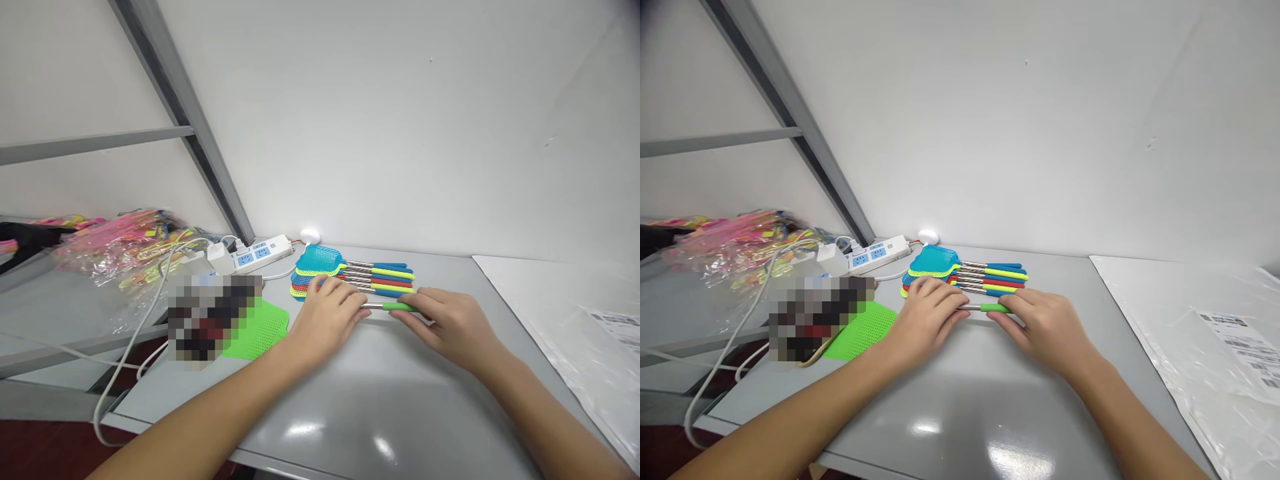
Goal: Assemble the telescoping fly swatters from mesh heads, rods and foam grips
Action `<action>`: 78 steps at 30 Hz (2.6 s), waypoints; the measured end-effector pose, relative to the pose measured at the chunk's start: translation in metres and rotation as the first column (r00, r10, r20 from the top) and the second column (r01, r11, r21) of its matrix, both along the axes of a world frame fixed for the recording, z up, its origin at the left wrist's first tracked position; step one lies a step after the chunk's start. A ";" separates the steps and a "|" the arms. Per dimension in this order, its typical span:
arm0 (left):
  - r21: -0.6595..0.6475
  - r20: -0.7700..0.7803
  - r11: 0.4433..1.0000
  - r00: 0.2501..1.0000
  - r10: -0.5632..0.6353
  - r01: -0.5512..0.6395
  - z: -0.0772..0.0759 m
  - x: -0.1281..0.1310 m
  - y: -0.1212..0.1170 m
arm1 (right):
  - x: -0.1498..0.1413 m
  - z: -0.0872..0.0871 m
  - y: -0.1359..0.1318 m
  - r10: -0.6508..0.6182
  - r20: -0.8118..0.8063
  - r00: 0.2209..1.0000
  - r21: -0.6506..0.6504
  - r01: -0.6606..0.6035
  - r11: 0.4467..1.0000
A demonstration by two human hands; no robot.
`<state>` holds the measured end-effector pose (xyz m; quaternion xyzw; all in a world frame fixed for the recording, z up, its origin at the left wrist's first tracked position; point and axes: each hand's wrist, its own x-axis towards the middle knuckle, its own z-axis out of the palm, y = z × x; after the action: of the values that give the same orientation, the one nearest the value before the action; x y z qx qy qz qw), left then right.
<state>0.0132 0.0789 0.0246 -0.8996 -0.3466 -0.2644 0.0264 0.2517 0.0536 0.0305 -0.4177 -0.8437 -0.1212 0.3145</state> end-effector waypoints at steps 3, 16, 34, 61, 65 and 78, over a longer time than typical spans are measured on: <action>0.073 -0.150 0.997 0.989 0.008 0.003 -0.003 0.005 -0.010 | -0.010 -0.007 -0.002 0.045 -0.011 0.999 -0.091 -0.046 0.995; -0.260 -0.144 0.964 0.989 0.016 -0.053 -0.005 0.007 -0.019 | -0.009 0.000 -0.003 -0.133 -0.138 0.981 -0.358 0.076 0.931; -0.312 -0.141 0.943 0.987 0.079 -0.120 -0.009 0.007 -0.022 | -0.014 0.010 -0.006 -0.186 -0.297 0.937 -0.696 -0.079 0.713; -0.093 -0.268 0.996 0.963 -0.038 0.013 -0.012 0.010 -0.028 | -0.013 0.010 -0.012 0.005 -0.181 0.984 -0.877 -0.164 0.451; 0.010 -0.229 0.992 0.966 -0.121 0.126 -0.022 0.013 -0.036 | -0.009 0.015 -0.015 -0.027 -0.319 0.947 -0.948 -0.319 0.008; -0.261 -0.373 0.963 0.914 -0.157 0.059 0.002 0.002 -0.022 | -0.022 0.007 -0.022 0.084 0.066 0.994 -0.797 0.001 0.605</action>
<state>0.0152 0.0569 0.0268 -0.9484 -0.3135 -0.0363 -0.0310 0.2302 0.0318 0.0380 -0.4879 -0.8333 0.2534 0.0580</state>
